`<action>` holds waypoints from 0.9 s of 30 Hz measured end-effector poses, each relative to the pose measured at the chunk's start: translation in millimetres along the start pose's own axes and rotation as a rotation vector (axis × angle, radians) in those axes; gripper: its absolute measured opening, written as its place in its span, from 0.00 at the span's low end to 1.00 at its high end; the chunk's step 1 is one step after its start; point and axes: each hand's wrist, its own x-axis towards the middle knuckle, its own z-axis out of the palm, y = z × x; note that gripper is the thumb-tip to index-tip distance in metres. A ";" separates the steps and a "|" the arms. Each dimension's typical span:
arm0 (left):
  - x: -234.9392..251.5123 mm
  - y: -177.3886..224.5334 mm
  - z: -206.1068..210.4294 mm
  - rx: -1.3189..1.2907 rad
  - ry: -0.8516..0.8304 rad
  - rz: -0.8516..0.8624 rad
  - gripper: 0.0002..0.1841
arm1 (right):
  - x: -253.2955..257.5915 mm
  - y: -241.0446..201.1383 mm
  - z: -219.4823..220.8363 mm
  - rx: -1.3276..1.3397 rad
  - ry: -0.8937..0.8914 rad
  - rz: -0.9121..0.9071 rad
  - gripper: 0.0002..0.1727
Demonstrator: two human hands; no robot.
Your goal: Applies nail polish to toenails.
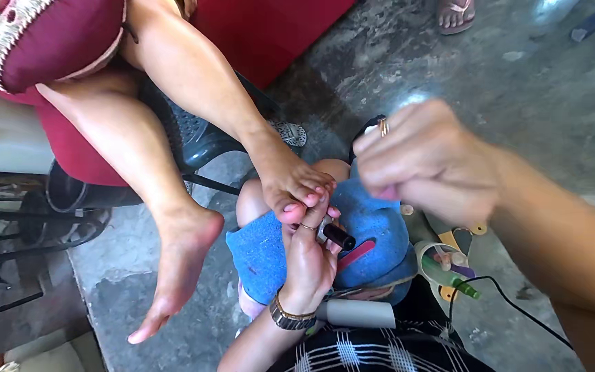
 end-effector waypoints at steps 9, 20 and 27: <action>-1.1 -7.0 5.1 0.140 0.051 0.115 0.10 | -48.0 -25.1 61.1 -0.005 0.147 0.164 0.08; -8.6 2.8 7.0 0.159 0.002 0.040 0.10 | -54.5 -33.3 79.3 -0.168 0.318 0.078 0.03; -13.4 5.9 5.9 0.093 -0.043 0.067 0.14 | -52.8 -40.7 77.8 0.015 0.444 0.168 0.10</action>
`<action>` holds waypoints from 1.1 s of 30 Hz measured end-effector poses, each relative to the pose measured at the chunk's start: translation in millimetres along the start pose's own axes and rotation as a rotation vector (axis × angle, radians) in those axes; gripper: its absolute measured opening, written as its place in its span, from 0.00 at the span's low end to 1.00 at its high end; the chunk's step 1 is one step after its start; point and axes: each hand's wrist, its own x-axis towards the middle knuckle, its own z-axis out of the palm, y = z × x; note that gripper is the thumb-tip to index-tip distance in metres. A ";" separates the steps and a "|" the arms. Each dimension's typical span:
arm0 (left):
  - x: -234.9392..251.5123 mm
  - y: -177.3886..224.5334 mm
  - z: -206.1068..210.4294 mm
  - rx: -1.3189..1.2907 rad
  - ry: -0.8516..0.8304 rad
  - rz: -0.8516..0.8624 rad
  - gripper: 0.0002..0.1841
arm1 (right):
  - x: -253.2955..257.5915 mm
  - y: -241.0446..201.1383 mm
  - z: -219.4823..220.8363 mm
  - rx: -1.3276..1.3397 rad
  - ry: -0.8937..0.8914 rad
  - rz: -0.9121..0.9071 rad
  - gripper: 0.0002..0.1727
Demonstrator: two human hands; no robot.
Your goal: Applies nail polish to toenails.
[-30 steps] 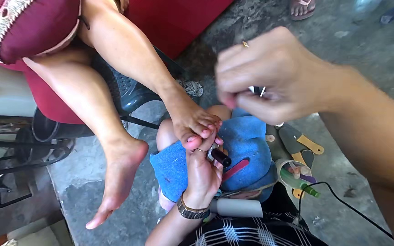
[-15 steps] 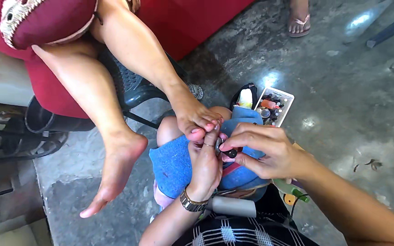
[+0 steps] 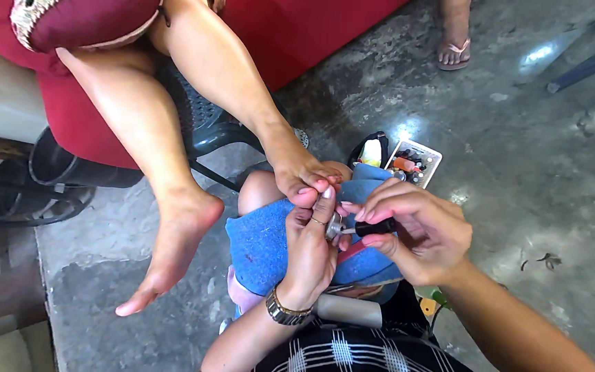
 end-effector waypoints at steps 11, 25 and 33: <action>1.8 -0.3 4.1 -0.024 0.050 0.012 0.14 | 7.2 -2.0 -2.3 0.065 -0.009 0.061 0.11; 2.1 -6.0 -7.4 -0.046 0.004 0.036 0.12 | 12.9 5.4 8.7 0.057 0.164 0.135 0.11; 4.5 -6.9 -14.1 -0.029 -0.043 0.042 0.11 | 19.8 12.6 17.4 0.060 0.241 0.164 0.12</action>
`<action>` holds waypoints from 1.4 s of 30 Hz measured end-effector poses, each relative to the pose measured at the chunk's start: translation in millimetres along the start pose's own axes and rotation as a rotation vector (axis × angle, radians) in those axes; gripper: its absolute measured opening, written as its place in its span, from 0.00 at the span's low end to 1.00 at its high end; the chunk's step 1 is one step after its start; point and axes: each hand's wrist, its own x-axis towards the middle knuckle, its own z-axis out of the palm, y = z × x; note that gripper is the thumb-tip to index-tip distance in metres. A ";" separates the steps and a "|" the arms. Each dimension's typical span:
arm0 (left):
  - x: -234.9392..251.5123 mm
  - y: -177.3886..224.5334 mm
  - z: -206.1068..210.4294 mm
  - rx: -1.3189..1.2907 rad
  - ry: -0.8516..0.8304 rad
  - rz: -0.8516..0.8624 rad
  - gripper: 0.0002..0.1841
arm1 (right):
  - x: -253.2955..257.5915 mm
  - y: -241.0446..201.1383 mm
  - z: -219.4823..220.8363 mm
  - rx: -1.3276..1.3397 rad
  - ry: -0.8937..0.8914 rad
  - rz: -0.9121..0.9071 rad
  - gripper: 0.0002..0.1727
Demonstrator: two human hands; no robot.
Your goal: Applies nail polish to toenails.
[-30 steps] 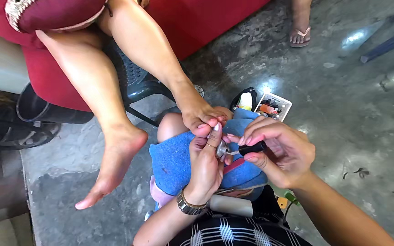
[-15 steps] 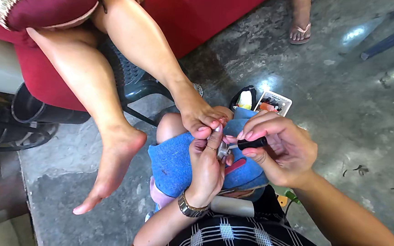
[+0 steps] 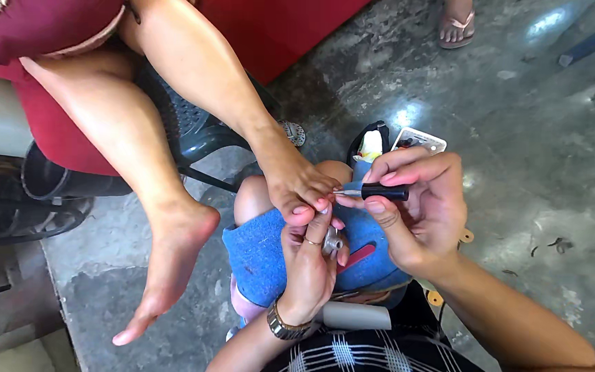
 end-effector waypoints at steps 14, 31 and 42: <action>1.9 -2.1 -4.9 -0.026 -0.023 0.014 0.12 | 8.7 -6.0 -2.5 -0.059 -0.068 0.062 0.11; 2.0 -3.8 -4.9 -0.030 -0.014 0.021 0.11 | 8.8 -5.8 -4.9 -0.128 -0.096 0.058 0.11; 2.6 -4.1 -3.8 -0.024 -0.003 0.024 0.11 | 9.8 -5.2 -5.6 -0.139 -0.101 0.050 0.11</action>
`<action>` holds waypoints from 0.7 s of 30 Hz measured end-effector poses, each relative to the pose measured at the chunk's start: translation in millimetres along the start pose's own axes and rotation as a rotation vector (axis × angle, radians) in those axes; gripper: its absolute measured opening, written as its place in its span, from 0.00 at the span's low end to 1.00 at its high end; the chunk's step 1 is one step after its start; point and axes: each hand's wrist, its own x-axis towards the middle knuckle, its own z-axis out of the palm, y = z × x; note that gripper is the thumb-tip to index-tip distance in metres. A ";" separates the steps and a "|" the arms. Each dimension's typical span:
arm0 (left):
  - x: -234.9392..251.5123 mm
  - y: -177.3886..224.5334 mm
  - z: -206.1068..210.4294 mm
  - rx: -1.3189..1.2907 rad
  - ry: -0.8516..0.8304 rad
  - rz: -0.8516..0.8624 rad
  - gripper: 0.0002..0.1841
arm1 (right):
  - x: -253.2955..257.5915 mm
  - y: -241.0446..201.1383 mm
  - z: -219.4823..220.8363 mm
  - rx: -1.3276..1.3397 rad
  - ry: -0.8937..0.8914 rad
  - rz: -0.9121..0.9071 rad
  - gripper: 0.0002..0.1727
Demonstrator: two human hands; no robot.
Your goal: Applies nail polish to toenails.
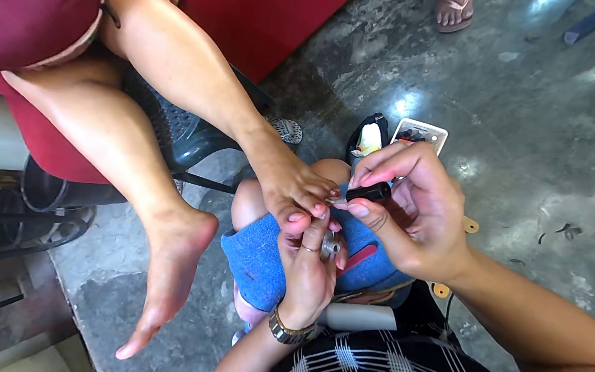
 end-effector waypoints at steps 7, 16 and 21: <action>0.2 2.0 -1.3 -0.040 -0.017 -0.043 0.11 | 0.6 -1.6 2.8 0.138 0.080 0.084 0.10; 0.3 1.0 -3.7 -0.058 -0.024 -0.040 0.12 | -1.8 -0.5 3.0 0.100 0.041 0.045 0.11; -0.1 1.9 -3.0 -0.050 -0.026 -0.048 0.12 | -1.3 -1.2 3.8 0.143 0.079 0.056 0.10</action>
